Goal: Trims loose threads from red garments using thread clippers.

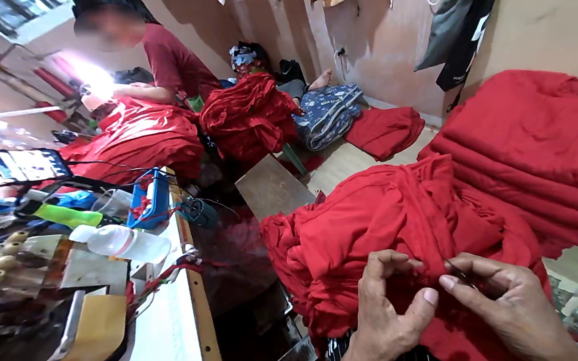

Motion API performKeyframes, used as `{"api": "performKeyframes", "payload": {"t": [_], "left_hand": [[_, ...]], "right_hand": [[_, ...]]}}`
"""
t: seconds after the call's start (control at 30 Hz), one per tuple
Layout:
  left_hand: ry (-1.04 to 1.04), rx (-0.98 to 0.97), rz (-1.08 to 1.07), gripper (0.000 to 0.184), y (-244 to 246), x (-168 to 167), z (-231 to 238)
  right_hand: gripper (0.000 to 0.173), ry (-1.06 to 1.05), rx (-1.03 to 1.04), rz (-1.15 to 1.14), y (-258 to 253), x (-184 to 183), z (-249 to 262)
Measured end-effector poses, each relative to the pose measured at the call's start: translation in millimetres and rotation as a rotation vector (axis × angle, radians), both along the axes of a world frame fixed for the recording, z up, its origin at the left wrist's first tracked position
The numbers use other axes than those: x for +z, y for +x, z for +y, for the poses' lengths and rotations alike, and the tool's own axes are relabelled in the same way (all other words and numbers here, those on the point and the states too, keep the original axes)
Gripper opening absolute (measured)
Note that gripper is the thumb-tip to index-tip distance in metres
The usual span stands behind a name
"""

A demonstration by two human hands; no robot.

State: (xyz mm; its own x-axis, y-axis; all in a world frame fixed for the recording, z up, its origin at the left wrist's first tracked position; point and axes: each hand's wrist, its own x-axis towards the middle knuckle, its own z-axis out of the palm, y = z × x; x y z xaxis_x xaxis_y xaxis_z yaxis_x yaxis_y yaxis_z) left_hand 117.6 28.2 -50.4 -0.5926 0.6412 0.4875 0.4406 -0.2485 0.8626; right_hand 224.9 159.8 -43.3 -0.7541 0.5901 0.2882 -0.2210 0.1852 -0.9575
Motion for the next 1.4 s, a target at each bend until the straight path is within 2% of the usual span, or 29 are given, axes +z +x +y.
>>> {"api": "performKeyframes", "payload": {"t": [0.2, 0.37, 0.47, 0.63, 0.67, 0.77, 0.9, 1.4], "left_hand": [[0.083, 0.132, 0.01, 0.012, 1.7, -3.1, 8.1], [0.071, 0.131, 0.131, 0.011, 4.7, 5.9, -2.9], [0.066, 0.055, 0.07, 0.012, 5.3, 9.3, -6.0], [0.059, 0.11, 0.059, 0.01, 7.0, 9.7, -7.7], [0.055, 0.125, 0.077, 0.009, 7.2, 9.9, -7.7], [0.046, 0.144, 0.125, 0.009, 6.5, 7.7, -7.4], [0.037, 0.15, 0.153, 0.008, 5.8, 6.2, -8.0], [0.018, 0.193, 0.269, 0.007, 6.7, 3.7, -7.7]], "right_hand": [[0.003, 0.008, 0.005, 0.021, -2.6, -3.5, -2.7], [0.006, 0.028, -0.045, 0.009, 0.3, -2.3, -4.8], [0.002, 0.087, -0.062, -0.03, 3.7, -1.3, -6.5], [0.049, 0.443, -0.134, -0.201, 21.2, 9.7, -9.3], [0.049, 0.5, -0.142, -0.208, 24.4, 13.0, -10.6], [0.033, 0.643, -0.193, -0.176, 28.8, 15.6, -13.9], [0.025, 0.775, -0.259, -0.165, 26.5, 12.2, -15.7], [0.024, 0.942, -0.368, -0.142, 18.2, 6.7, -21.3]]}}
